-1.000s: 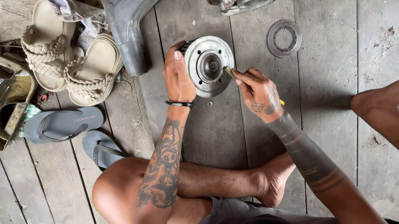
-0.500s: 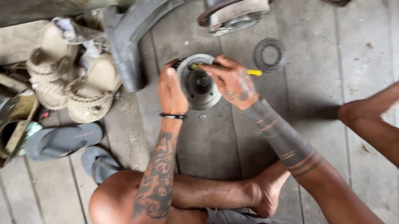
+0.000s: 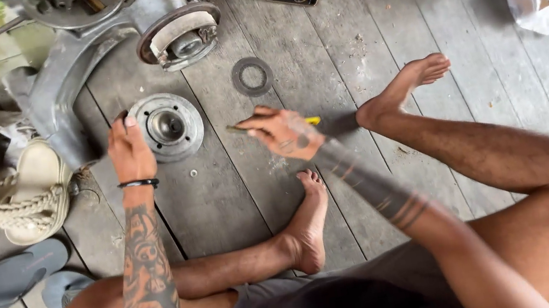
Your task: Cleaning and inspecting the grooves of a motorcycle clutch basket using a small hand tool
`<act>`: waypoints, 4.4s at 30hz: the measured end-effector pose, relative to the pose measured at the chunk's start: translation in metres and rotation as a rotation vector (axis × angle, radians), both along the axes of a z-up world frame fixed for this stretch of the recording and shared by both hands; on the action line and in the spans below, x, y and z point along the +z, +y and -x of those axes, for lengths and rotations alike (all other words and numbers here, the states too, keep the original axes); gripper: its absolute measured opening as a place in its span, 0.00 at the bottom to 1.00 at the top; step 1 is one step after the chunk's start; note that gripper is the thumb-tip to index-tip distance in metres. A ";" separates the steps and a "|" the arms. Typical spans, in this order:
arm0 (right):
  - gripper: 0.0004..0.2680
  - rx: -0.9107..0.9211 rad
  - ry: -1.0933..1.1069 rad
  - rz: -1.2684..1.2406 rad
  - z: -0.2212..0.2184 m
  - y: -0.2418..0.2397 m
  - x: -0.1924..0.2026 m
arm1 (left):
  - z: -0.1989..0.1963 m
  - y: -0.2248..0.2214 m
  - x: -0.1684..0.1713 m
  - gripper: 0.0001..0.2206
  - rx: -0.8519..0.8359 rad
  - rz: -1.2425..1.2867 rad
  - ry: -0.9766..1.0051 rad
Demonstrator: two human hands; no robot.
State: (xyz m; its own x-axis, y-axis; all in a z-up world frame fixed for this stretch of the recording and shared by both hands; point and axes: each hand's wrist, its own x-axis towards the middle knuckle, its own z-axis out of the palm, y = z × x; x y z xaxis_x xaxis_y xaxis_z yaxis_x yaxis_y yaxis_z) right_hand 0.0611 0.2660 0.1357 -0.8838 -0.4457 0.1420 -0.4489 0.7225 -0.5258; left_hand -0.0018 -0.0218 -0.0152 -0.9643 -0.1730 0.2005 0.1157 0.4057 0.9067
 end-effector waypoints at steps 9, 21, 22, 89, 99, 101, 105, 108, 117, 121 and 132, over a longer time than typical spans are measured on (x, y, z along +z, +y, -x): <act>0.09 0.028 0.053 -0.229 -0.076 0.122 0.123 | -0.033 -0.015 0.001 0.29 -0.048 0.062 -0.159; 0.10 -0.146 0.162 -0.601 -0.150 0.211 0.245 | -0.061 0.003 -0.025 0.39 -0.068 -0.067 -0.147; 0.10 -0.143 0.157 -0.595 -0.152 0.210 0.253 | -0.061 0.007 -0.030 0.39 -0.066 -0.061 -0.152; 0.07 0.225 -0.120 0.329 0.081 0.027 -0.177 | -0.013 0.096 0.060 0.23 0.057 -0.172 0.145; 0.07 0.192 -0.026 0.177 0.069 0.022 -0.108 | -0.004 0.098 0.063 0.23 0.041 -0.146 0.063; 0.08 0.210 -0.034 0.145 0.077 0.024 -0.106 | 0.002 0.096 0.065 0.23 0.006 -0.129 0.040; 0.11 0.234 0.231 0.028 0.097 0.031 -0.129 | 0.019 0.099 0.074 0.23 -0.015 -0.074 -0.040; 0.10 0.268 0.109 0.189 0.088 0.027 -0.137 | 0.030 0.096 0.069 0.22 -0.069 -0.044 -0.041; 0.09 0.339 -0.252 0.342 0.101 0.022 -0.099 | 0.013 0.085 0.065 0.21 -0.066 -0.153 0.001; 0.13 0.316 0.252 0.178 0.089 0.024 -0.153 | 0.011 0.083 0.059 0.21 0.003 -0.204 0.002; 0.13 0.355 0.157 0.144 0.100 0.020 -0.105 | 0.013 0.099 0.068 0.22 -0.021 -0.124 0.072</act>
